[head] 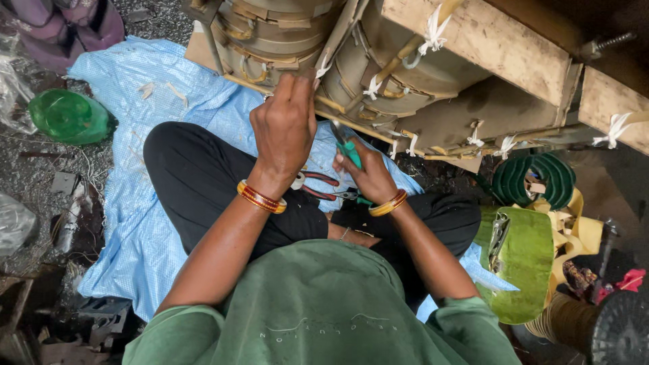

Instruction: The person sits on a blue tarp and ties white straps around wooden dowels on a wooden structure. They use pliers to cut the excess strap after each tie. The person repeats this process for multiple dowels.

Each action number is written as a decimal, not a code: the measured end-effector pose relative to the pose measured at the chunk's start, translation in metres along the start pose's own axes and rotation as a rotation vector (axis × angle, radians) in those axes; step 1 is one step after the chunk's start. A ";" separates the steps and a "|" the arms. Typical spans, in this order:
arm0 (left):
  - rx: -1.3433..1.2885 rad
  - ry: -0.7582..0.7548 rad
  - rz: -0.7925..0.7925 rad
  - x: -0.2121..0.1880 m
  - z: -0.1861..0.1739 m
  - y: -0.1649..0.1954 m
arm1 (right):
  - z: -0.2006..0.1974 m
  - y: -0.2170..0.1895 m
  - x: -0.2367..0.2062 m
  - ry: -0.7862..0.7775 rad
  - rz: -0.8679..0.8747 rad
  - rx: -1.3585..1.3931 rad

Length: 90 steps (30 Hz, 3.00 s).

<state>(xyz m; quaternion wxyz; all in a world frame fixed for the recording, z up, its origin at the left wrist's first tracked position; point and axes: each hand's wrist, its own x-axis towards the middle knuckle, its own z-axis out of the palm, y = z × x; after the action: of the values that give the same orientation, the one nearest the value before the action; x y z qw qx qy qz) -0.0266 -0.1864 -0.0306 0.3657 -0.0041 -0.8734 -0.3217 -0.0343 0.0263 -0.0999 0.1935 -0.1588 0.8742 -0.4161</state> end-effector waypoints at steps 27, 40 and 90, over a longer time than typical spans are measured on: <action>-1.570 -0.493 -1.131 0.030 0.024 -0.067 | 0.001 -0.099 0.046 0.320 -0.371 -0.287; -1.604 -0.442 -1.242 0.021 0.029 -0.061 | 0.001 -0.079 0.059 0.133 -0.384 0.013; 0.620 -0.601 0.824 0.006 0.108 -0.034 | 0.086 -0.022 0.113 0.133 0.057 1.872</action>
<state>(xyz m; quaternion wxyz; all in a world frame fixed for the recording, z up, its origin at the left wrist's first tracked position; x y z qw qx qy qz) -0.1081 -0.1537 -0.1026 0.1813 -0.3264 -0.9182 0.1321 -0.0897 -0.0937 -0.1557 0.2024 0.1071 0.1964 -0.9534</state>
